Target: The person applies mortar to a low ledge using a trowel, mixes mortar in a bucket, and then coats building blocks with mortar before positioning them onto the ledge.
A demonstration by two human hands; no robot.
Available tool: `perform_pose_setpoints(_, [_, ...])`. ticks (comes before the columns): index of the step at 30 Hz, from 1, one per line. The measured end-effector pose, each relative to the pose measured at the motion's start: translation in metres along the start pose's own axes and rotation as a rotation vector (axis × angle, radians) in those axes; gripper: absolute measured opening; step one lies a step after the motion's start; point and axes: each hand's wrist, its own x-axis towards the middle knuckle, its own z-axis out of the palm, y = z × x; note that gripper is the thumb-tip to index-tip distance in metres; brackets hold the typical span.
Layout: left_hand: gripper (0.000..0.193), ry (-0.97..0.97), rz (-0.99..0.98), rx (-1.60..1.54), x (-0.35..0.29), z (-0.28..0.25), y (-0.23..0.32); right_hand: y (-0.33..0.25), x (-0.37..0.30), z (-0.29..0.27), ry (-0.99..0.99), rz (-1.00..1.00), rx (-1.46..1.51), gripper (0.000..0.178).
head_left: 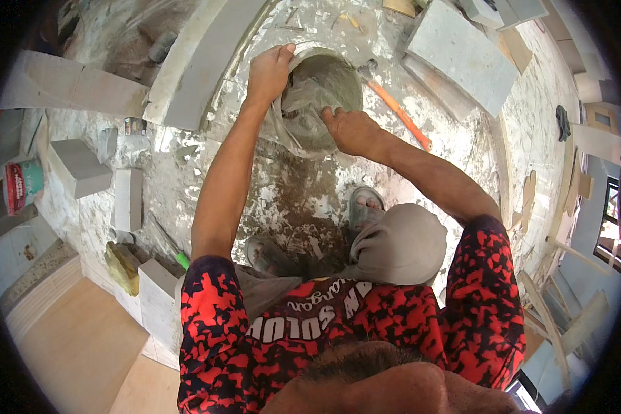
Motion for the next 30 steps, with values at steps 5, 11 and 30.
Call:
perform_pose_setpoints(5, [0.048, 0.001, -0.036, 0.067, 0.006, 0.000, -0.001, 0.004, -0.018, 0.011, -0.122, 0.008, -0.247, 0.046])
perform_pose_setpoints(11, [0.047, 0.080, -0.020, -0.068, 0.002, 0.008, -0.001, 0.045, -0.023, -0.035, -0.180, 0.117, -0.178, 0.044])
perform_pose_setpoints(30, [0.046, -0.083, 0.019, -0.179, -0.015, 0.018, 0.012, 0.045, 0.031, 0.060, -0.386, -0.163, 0.209, 0.035])
